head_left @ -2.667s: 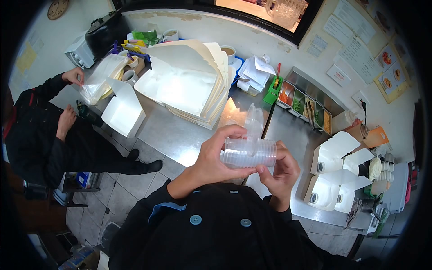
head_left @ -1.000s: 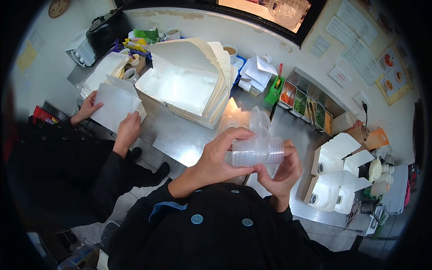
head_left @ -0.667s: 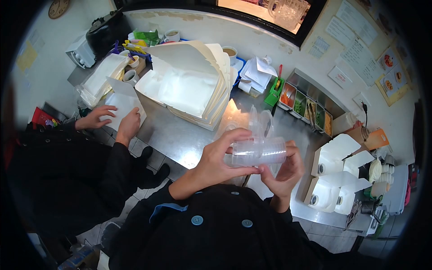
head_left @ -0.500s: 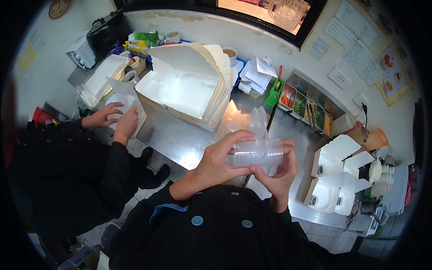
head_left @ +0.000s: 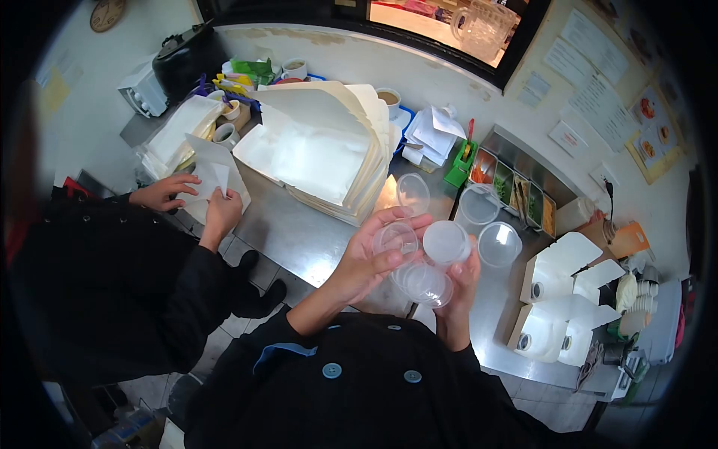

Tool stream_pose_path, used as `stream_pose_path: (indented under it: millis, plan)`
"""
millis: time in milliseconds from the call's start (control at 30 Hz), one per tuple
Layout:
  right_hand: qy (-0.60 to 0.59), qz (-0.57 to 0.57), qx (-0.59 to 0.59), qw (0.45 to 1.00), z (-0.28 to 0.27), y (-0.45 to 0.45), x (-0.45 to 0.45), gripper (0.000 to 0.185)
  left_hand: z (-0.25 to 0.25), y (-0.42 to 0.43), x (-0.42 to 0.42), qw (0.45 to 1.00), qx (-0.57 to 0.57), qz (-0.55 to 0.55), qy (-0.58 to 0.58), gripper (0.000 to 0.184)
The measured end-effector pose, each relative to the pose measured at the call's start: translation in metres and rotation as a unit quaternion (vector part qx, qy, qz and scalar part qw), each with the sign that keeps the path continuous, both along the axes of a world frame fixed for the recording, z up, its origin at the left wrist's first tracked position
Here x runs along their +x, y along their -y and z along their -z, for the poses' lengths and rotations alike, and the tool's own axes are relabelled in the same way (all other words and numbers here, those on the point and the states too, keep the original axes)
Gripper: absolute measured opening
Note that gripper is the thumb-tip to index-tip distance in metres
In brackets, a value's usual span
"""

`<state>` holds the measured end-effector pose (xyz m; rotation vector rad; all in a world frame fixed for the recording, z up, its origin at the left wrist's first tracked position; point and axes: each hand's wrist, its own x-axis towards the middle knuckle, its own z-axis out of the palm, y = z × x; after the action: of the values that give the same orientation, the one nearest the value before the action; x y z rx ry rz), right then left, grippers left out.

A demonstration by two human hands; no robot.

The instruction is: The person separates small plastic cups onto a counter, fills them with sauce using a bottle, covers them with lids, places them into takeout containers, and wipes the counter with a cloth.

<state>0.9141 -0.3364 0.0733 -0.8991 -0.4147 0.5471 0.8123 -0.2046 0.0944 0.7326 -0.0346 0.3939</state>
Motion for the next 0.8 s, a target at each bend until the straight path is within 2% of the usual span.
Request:
stream_pose_path:
  millis: [100,200,300,400,467,533,633,700,800]
  plan:
    - [-0.008,-0.02,0.008,1.0,0.003,-0.003,0.006,0.062,0.001,-0.001,0.0,0.999,0.039,-0.013,-0.024,0.065]
    - [0.039,-0.059,-0.031,0.997,0.009,-0.001,0.015,0.055,0.017,-0.007,0.001,0.988,0.131,-0.042,-0.066,0.053]
    - [0.071,-0.032,-0.056,0.995,0.018,-0.009,0.01,0.048,0.034,-0.004,0.009,0.958,0.23,-0.078,-0.15,0.042]
    - [0.017,-0.058,-0.109,0.992,0.051,-0.016,0.018,0.045,0.078,-0.005,0.02,0.972,0.141,-0.072,-0.173,0.037]
    - [0.01,-0.044,-0.15,0.988,0.073,-0.015,0.019,0.042,0.103,-0.006,0.02,0.955,0.128,-0.059,-0.262,0.036]
    - [0.029,-0.015,-0.171,0.985,0.083,-0.014,0.023,0.04,0.119,-0.01,0.021,0.949,0.089,-0.057,-0.295,0.035]
    - [0.092,0.04,-0.183,0.978,0.086,-0.009,0.032,0.037,0.134,-0.017,0.02,0.962,0.026,-0.072,-0.261,0.034]
    - [0.134,0.064,-0.209,0.967,0.082,-0.007,0.053,0.037,0.133,-0.029,0.031,0.97,0.024,-0.087,-0.228,0.033]
    - [0.197,0.056,-0.242,0.948,0.077,-0.01,0.085,0.038,0.143,-0.041,0.074,0.975,0.048,-0.054,-0.21,0.033]
